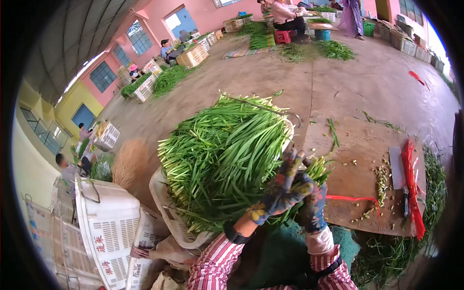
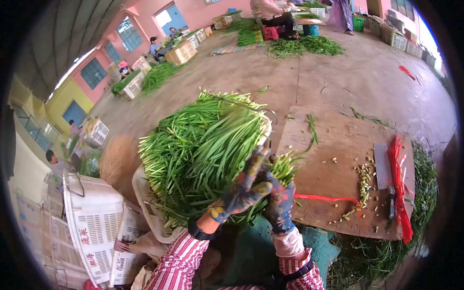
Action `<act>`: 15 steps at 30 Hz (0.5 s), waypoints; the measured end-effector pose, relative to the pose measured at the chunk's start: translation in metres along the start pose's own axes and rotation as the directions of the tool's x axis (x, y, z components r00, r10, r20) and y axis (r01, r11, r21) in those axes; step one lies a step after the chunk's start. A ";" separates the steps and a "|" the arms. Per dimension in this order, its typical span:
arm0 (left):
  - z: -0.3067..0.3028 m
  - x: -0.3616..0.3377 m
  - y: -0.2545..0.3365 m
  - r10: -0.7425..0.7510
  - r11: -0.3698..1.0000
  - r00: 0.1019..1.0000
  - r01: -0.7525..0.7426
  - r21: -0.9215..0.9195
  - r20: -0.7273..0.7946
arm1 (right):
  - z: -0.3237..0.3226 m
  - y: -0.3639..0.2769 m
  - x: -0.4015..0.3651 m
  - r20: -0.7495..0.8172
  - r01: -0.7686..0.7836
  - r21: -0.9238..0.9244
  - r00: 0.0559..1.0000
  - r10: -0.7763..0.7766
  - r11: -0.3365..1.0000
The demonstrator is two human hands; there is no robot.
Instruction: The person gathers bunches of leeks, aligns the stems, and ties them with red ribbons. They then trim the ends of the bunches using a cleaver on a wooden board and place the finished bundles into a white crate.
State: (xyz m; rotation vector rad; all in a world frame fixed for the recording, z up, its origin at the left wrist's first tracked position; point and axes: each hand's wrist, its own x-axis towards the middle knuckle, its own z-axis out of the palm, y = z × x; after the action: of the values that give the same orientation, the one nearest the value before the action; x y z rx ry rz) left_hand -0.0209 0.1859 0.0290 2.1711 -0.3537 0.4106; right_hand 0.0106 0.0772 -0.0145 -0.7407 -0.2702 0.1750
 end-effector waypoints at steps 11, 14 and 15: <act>-0.056 -0.121 -0.080 -0.179 0.950 0.980 0.149 -0.276 -0.087 | -0.085 -0.237 0.085 0.320 0.567 -0.242 0.813 -0.487 0.787; -0.056 -0.147 -0.074 -0.173 0.982 0.968 0.155 -0.104 -0.181 | -0.108 -0.325 0.095 0.311 0.824 -0.141 0.563 -0.765 0.549; -0.052 -0.153 -0.064 -0.180 0.976 0.962 0.148 -0.163 -0.206 | -0.075 -0.339 0.079 0.079 0.812 -0.184 0.574 -0.815 0.554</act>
State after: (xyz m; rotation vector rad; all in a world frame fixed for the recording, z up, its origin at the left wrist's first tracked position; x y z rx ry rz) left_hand -0.1425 0.2814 -0.0503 1.9712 -0.0755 0.5095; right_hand 0.1298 -0.1970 0.1796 -0.7465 -0.6046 -0.7789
